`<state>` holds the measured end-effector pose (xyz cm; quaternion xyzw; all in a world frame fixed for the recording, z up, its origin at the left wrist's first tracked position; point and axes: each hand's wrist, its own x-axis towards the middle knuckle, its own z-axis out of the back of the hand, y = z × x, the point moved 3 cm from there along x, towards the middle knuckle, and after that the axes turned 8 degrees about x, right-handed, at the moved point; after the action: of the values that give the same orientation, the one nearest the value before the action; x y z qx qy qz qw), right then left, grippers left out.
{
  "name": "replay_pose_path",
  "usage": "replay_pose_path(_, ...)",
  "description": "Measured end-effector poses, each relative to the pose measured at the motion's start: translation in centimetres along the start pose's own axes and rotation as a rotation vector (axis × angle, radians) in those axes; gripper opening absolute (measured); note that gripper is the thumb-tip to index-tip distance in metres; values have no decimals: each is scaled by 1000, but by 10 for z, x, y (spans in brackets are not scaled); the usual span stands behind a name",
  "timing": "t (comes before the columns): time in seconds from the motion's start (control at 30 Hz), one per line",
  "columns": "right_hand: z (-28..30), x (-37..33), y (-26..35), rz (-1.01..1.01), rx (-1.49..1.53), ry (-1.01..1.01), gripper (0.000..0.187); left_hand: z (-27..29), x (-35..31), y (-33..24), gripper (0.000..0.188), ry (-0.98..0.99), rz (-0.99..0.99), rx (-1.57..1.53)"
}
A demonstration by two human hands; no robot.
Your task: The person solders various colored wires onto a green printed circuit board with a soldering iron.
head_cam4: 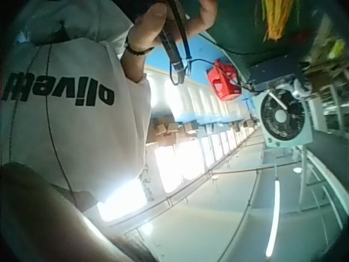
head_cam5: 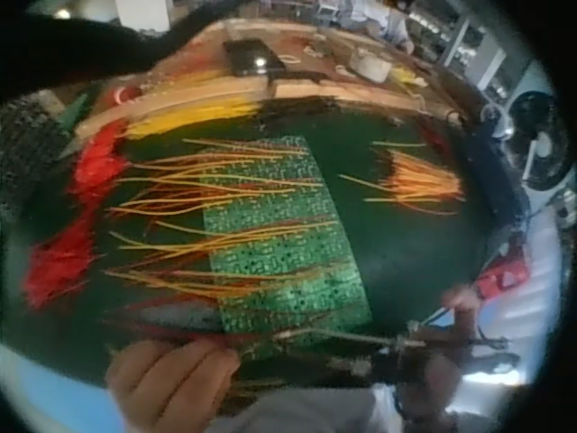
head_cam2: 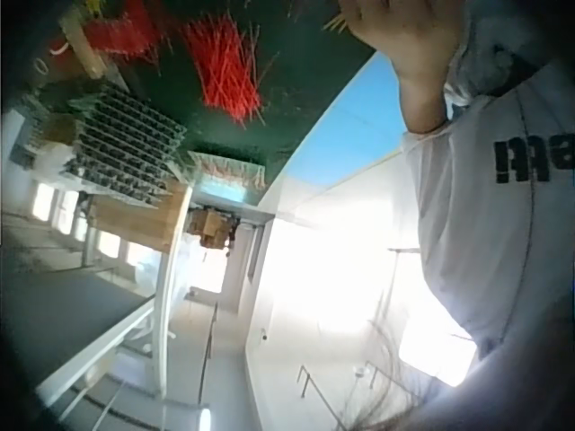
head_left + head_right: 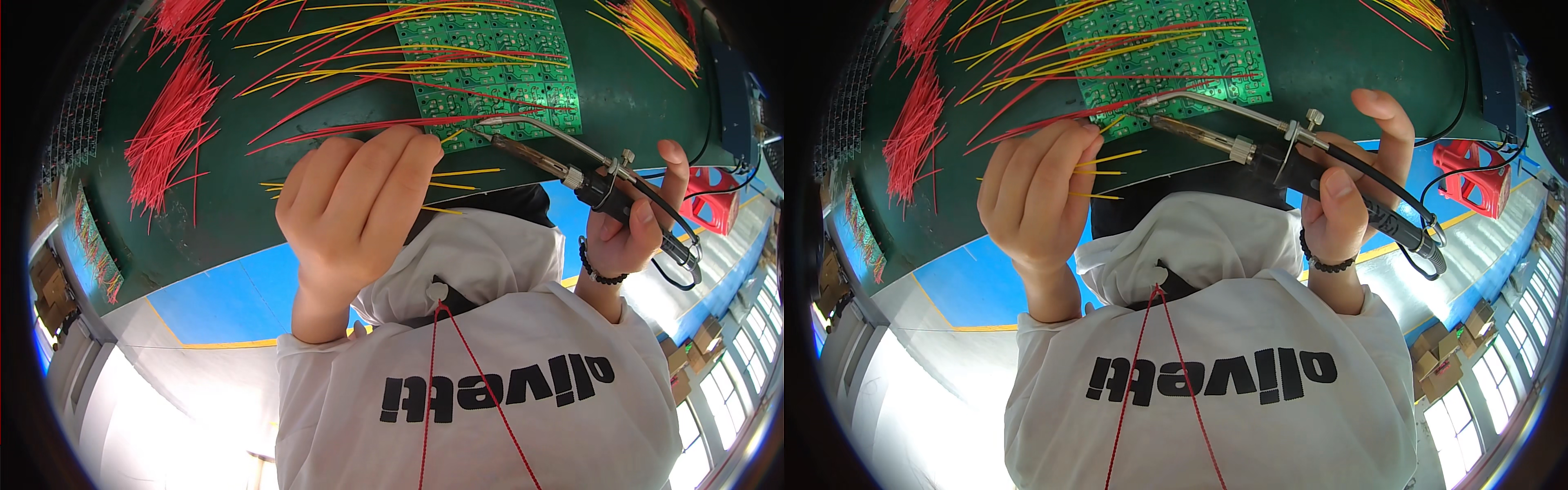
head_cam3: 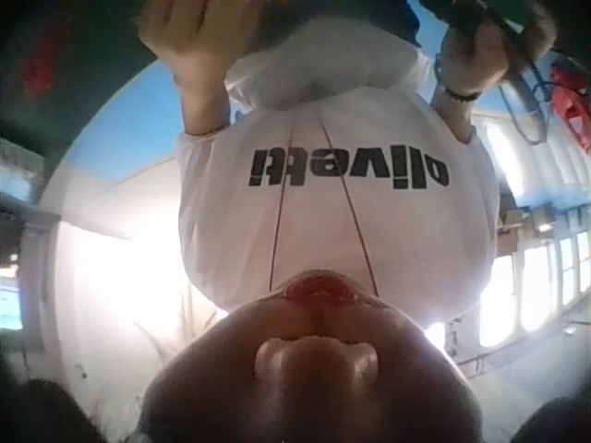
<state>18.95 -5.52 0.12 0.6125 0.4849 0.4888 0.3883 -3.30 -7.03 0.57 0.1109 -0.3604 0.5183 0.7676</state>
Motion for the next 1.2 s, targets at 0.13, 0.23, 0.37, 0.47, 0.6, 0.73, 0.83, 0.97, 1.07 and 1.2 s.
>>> replay_pose_path(0.13, -1, 1, 1, -2, 2, 8, 59, 0, -1, -1, 22, -15, -8, 14)
replay_pose_path(0.23, -3, 1, 1, 2, 9, -5, 60, 0, 0, -1, 22, -21, -30, 21)
replay_pose_path(0.37, -2, 1, 0, 10, 8, -1, 61, 0, 0, -1, 21, -11, -42, 26)
replay_pose_path(0.47, -3, 1, 1, 6, 35, -1, 62, -1, 0, -1, 20, -22, -57, 43)
replay_pose_path(0.6, -1, 1, 0, 9, 30, 6, 61, 0, 0, -1, 20, -14, -47, 54)
replay_pose_path(0.73, -2, 1, 1, 10, 38, 10, 61, 0, 0, -2, 19, 7, -20, 61)
replay_pose_path(0.83, 0, 0, 0, 11, 35, 15, 60, 0, 0, -2, 18, 3, -2, 41)
replay_pose_path(0.97, 2, 0, 0, 13, 39, 26, 60, 1, 2, -2, 17, 21, 8, 15)
replay_pose_path(1.07, 3, -1, -1, 15, 49, 27, 59, 1, 3, -1, 17, 17, -10, 12)
replay_pose_path(1.2, 0, 0, 0, 8, 73, 51, 59, 0, 4, -1, 18, 1, -24, 15)
